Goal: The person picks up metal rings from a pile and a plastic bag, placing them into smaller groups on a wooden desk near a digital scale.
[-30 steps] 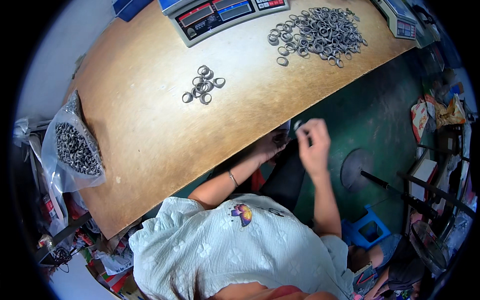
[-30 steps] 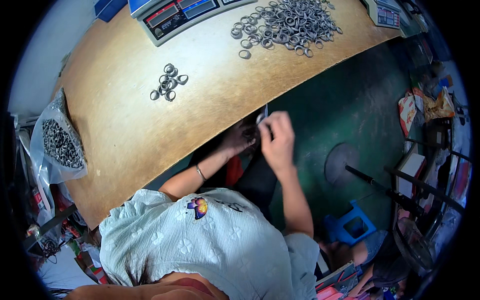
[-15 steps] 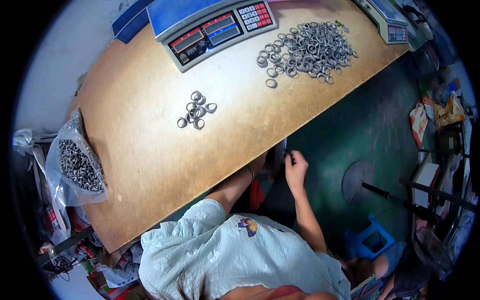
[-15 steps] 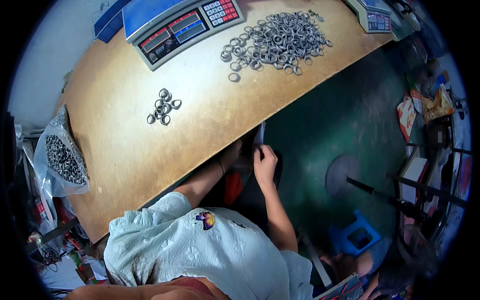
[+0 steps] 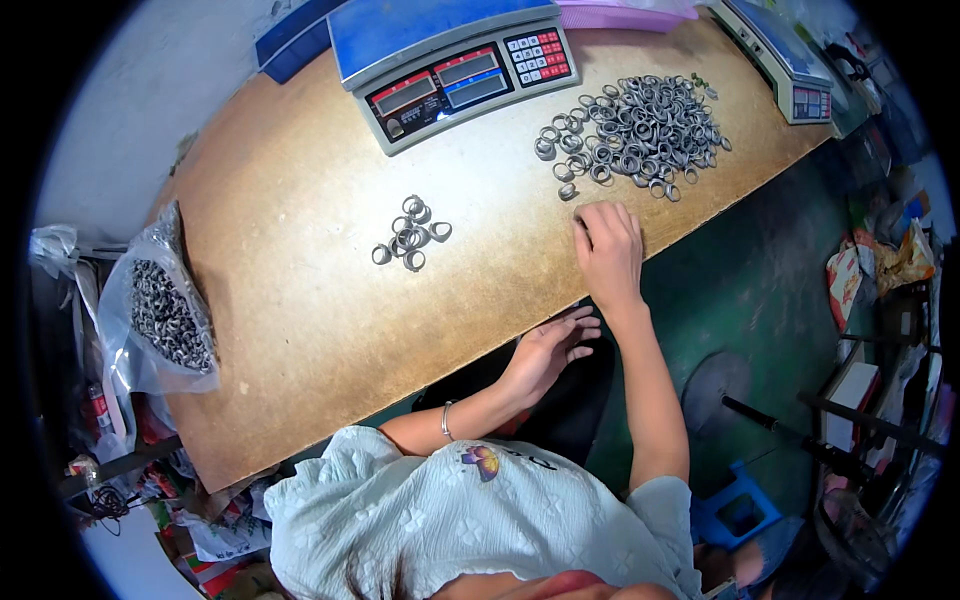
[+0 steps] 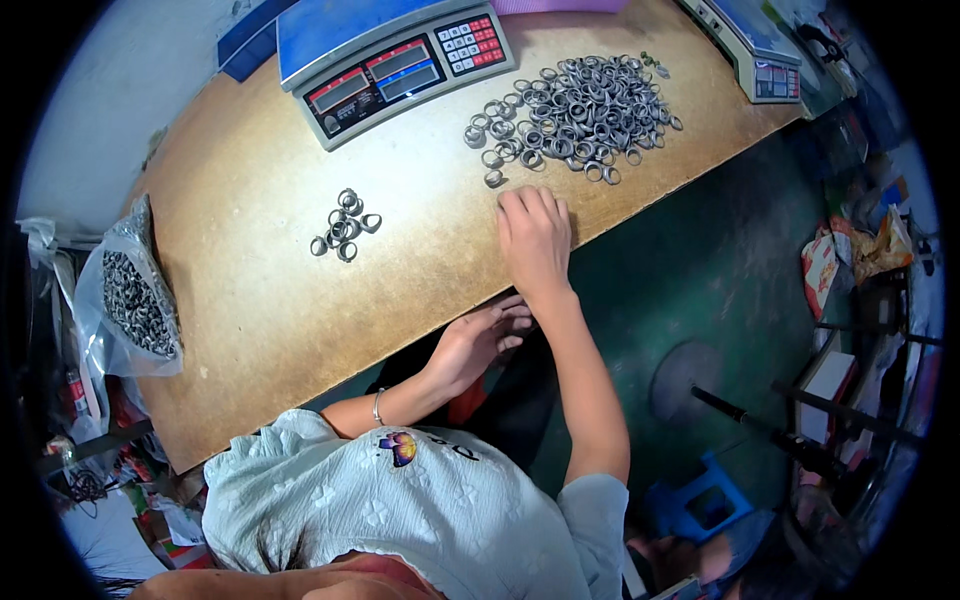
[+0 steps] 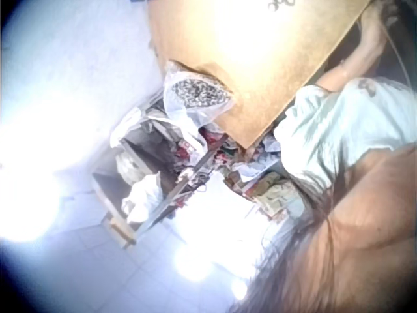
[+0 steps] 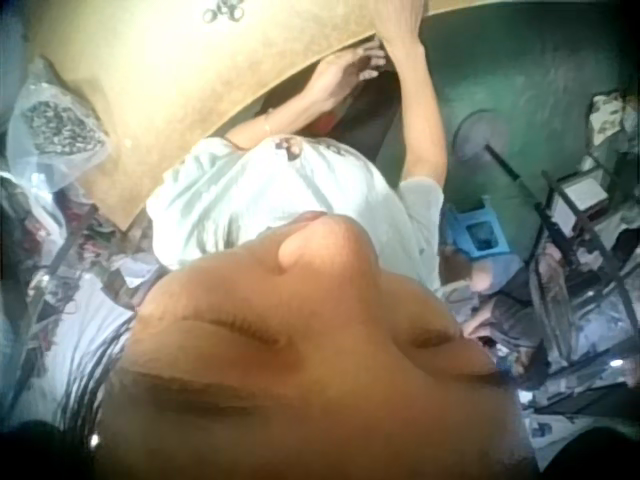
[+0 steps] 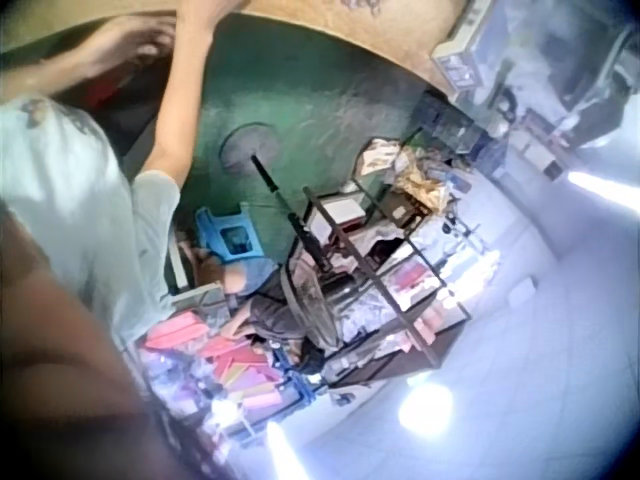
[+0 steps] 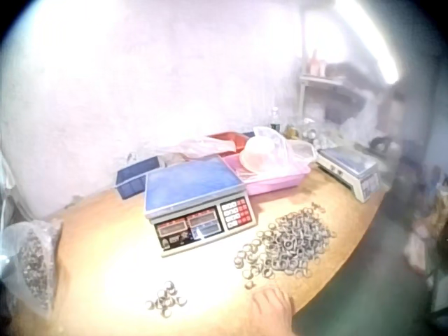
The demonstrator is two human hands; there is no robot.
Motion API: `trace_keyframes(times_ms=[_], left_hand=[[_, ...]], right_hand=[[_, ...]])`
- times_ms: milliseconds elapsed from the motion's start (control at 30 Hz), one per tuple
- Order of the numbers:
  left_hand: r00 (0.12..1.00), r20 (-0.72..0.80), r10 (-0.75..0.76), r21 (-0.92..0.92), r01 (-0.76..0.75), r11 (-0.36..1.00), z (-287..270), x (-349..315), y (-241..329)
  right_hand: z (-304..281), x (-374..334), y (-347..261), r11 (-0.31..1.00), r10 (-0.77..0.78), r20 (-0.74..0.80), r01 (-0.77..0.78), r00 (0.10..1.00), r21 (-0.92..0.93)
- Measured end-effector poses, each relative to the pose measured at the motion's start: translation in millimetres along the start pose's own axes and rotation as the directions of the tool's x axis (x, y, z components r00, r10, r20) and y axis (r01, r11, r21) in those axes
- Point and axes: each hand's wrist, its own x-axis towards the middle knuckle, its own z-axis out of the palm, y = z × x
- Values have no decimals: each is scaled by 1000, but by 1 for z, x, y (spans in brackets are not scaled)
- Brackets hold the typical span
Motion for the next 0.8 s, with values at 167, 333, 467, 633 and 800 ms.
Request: trace_keyframes(times_ms=[167, 333, 467, 633, 800], left_hand=[[999, 36, -19, 17, 18, 1000, 3, -1, -6], [996, 90, -8, 75, 1, 997, 2, -3, -5], [991, 110, 80, -218, -54, 974, 3, -7, -2], [999, -18, -38, -378, 28, 926, -5, -17, -9], [984, -58, -169, -138, 160, 977, -16, -2, -23]], right_hand=[[1, 20, -14, 998, 61, -117, -61, 991, 2], [5, 15, 3, 1000, -1, -48, 1, 999, -2], [-42, -30, -31, 933, 55, 152, -105, 987, 343], [-64, -66, -40, 927, -36, 458, -143, 888, 348], [-34, 10, 10, 997, 79, -82, -80, 994, -15]])
